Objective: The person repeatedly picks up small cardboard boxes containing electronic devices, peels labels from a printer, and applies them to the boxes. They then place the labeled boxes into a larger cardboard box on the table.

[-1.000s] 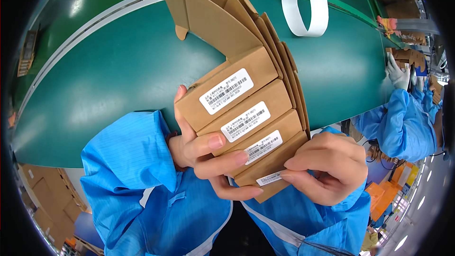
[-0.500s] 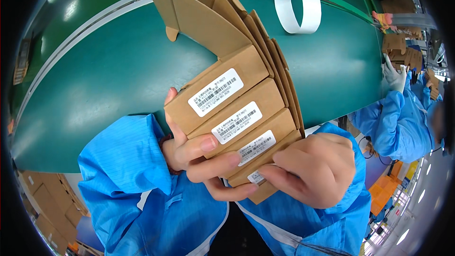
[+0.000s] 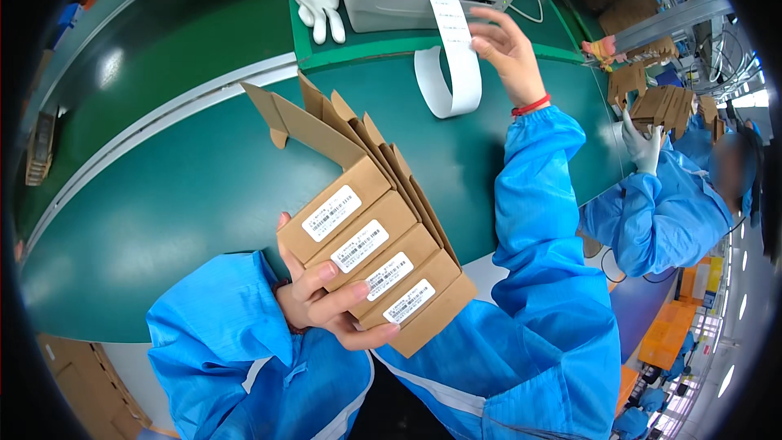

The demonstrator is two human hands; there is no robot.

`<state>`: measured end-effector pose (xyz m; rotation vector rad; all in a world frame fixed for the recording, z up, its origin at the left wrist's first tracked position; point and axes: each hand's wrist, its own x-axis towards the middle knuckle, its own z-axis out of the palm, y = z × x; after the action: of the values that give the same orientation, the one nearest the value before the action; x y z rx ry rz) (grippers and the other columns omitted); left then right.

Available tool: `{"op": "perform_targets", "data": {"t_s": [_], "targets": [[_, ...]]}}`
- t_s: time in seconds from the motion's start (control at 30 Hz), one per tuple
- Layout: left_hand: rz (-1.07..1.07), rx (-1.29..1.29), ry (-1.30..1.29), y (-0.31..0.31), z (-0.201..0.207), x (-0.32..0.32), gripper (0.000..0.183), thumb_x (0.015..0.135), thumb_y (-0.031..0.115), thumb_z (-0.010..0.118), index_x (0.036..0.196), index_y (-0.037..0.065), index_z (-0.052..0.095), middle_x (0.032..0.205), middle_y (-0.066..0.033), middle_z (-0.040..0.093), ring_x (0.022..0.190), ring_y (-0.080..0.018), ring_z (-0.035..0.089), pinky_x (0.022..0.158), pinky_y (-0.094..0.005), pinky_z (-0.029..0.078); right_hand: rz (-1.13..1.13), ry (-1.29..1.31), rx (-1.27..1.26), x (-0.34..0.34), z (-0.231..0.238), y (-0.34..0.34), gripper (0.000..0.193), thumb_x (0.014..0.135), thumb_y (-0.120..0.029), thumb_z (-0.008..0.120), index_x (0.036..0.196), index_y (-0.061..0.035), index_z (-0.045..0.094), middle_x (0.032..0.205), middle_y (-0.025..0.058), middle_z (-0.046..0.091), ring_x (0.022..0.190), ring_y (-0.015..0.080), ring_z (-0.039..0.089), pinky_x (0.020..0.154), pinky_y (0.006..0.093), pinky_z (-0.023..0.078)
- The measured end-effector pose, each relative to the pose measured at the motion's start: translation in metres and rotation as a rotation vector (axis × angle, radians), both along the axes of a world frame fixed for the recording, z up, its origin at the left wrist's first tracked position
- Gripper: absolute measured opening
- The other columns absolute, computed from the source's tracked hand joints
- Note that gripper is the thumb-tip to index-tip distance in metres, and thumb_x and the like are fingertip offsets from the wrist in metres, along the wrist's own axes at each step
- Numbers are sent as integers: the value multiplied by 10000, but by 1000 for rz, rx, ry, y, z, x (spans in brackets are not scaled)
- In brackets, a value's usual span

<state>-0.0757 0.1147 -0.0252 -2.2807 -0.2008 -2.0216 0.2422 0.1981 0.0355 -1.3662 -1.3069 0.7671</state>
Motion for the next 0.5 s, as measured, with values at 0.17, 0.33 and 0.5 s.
{"op": "perform_targets", "data": {"t_s": [0.17,0.33,0.5], "targets": [[-13,-148,103,-9,-2,-7,326,784,393,575,1070,426,423,1061,-31,399,1163,-248,323,868,-733,246,-118,-50,178,-3,-12,16,169,768,48,581,931,17,611,818,64,621,773,114,580,727,237,474],[-23,-93,3,-6,-4,1,286,801,375,548,1066,401,441,1066,-58,428,1133,-290,362,871,-648,292,-240,-160,247,-7,-12,8,95,758,1,610,853,7,612,781,58,619,712,111,564,668,240,469],[-42,-26,-77,-1,-2,8,226,831,359,495,1056,359,476,1088,-113,460,1115,-369,386,900,-500,370,-362,-435,441,-49,17,-36,66,794,-15,556,859,-4,560,824,68,552,772,162,545,657,250,458]]}}
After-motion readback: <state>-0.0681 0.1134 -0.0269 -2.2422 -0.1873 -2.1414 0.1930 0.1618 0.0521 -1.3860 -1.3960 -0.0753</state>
